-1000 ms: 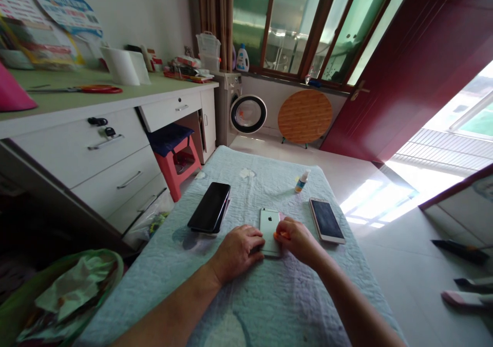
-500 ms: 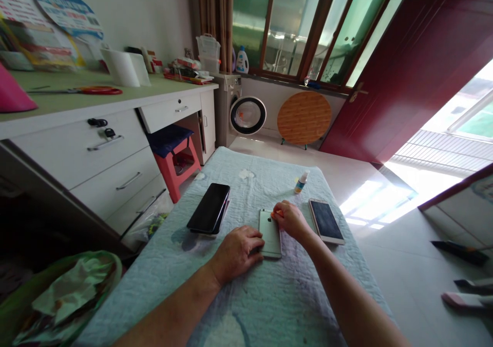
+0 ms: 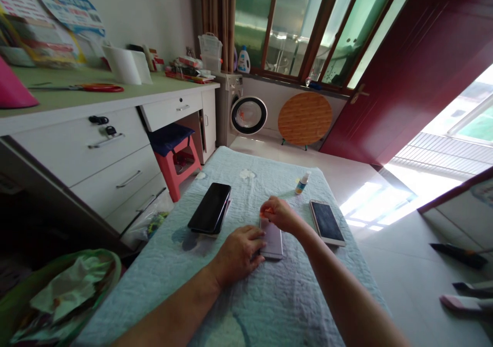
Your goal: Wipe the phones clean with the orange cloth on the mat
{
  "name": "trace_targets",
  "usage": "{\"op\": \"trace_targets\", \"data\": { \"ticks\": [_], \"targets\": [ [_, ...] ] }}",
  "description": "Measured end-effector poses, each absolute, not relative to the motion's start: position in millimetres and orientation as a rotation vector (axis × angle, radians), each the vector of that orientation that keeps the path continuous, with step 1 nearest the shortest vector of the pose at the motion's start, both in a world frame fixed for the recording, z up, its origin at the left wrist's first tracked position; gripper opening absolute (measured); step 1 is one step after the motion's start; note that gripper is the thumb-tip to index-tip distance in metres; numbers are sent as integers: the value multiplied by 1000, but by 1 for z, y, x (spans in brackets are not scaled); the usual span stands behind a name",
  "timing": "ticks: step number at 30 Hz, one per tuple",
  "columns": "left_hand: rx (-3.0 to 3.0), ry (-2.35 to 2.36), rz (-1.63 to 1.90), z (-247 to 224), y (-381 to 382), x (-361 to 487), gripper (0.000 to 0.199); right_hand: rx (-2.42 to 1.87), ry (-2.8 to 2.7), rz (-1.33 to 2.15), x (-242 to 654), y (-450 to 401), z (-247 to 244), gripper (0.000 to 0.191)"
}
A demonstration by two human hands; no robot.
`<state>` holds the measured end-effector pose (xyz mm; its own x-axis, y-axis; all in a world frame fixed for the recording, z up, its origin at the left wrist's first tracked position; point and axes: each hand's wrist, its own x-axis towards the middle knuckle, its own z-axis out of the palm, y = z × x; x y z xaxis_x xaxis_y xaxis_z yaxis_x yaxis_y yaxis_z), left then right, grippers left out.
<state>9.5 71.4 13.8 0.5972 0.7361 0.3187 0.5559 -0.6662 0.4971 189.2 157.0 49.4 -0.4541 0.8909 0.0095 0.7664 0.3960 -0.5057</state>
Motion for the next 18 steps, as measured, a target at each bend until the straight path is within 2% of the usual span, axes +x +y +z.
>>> {"op": "trace_targets", "data": {
  "ticks": [5, 18],
  "targets": [
    [2500, 966, 735, 9, 70, 12, 21, -1459, -2524, 413, 174, 174, 35, 21],
    [2505, 986, 734, 11, 68, 16, 22, -1422, -2862, 432, 175, 131, 47, 13]
  ]
}}
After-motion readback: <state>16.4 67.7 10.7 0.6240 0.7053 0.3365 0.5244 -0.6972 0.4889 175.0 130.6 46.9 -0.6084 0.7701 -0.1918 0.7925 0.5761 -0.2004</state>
